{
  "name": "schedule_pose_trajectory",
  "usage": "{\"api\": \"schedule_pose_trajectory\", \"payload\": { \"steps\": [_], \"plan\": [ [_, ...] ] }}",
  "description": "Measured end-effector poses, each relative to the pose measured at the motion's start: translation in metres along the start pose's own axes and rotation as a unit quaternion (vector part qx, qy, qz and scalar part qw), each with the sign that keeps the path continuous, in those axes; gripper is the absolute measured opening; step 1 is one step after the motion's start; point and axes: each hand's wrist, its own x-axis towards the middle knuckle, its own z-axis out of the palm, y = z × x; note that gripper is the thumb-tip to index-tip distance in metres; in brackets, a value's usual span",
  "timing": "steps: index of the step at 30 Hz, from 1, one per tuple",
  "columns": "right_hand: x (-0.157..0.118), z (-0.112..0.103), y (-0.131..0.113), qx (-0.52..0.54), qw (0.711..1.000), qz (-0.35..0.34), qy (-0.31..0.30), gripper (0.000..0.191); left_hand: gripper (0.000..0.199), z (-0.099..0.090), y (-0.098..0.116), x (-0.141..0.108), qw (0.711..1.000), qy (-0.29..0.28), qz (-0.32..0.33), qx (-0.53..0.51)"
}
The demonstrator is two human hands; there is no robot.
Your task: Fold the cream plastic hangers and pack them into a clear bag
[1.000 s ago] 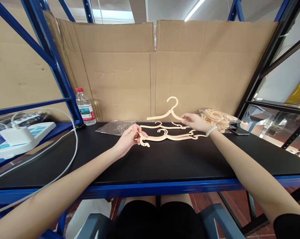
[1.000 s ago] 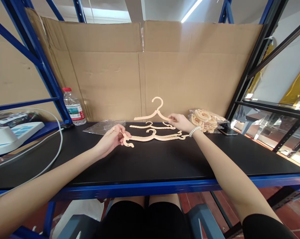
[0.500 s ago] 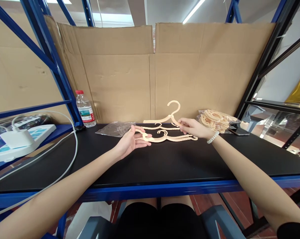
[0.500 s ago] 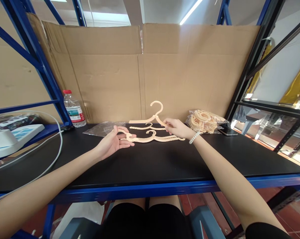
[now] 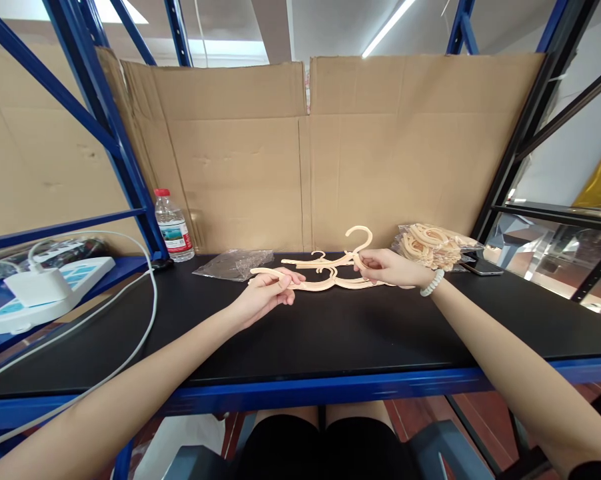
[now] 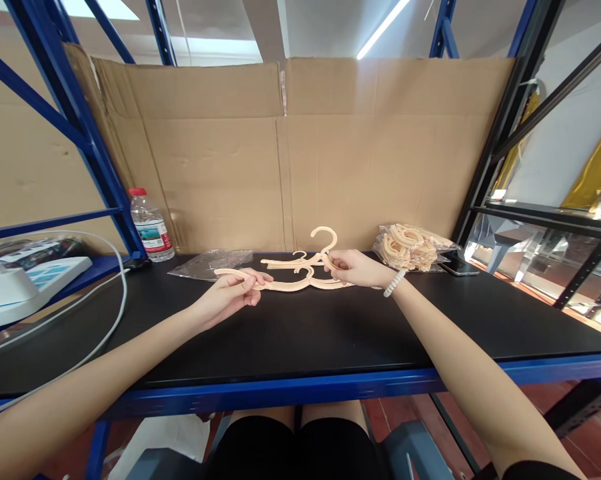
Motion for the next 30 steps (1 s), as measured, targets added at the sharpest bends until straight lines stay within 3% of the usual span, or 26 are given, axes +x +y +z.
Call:
{"api": "schedule_pose_trajectory", "payload": {
  "steps": [8, 19, 25, 30],
  "plan": [
    [0.001, 0.001, 0.003, -0.007, 1.000, -0.015, 0.020, 0.014, 0.026, -0.003, -0.003, 0.002, 0.999, 0.027, -0.011, 0.013],
    [0.001, 0.007, -0.007, 0.009, 0.999, -0.043, 0.006, 0.030, 0.032, -0.004, -0.003, 0.002, 0.996, 0.083, -0.031, 0.010],
    [0.002, 0.006, -0.002, 0.084, 0.994, -0.064, -0.009, 0.030, 0.021, -0.003, -0.001, 0.002, 0.998, 0.058, -0.017, -0.008],
    [0.002, 0.007, -0.003, 0.106, 0.991, -0.079, 0.000, 0.030, 0.019, -0.005, 0.001, 0.002, 0.995, 0.058, -0.056, -0.059]
  ]
}}
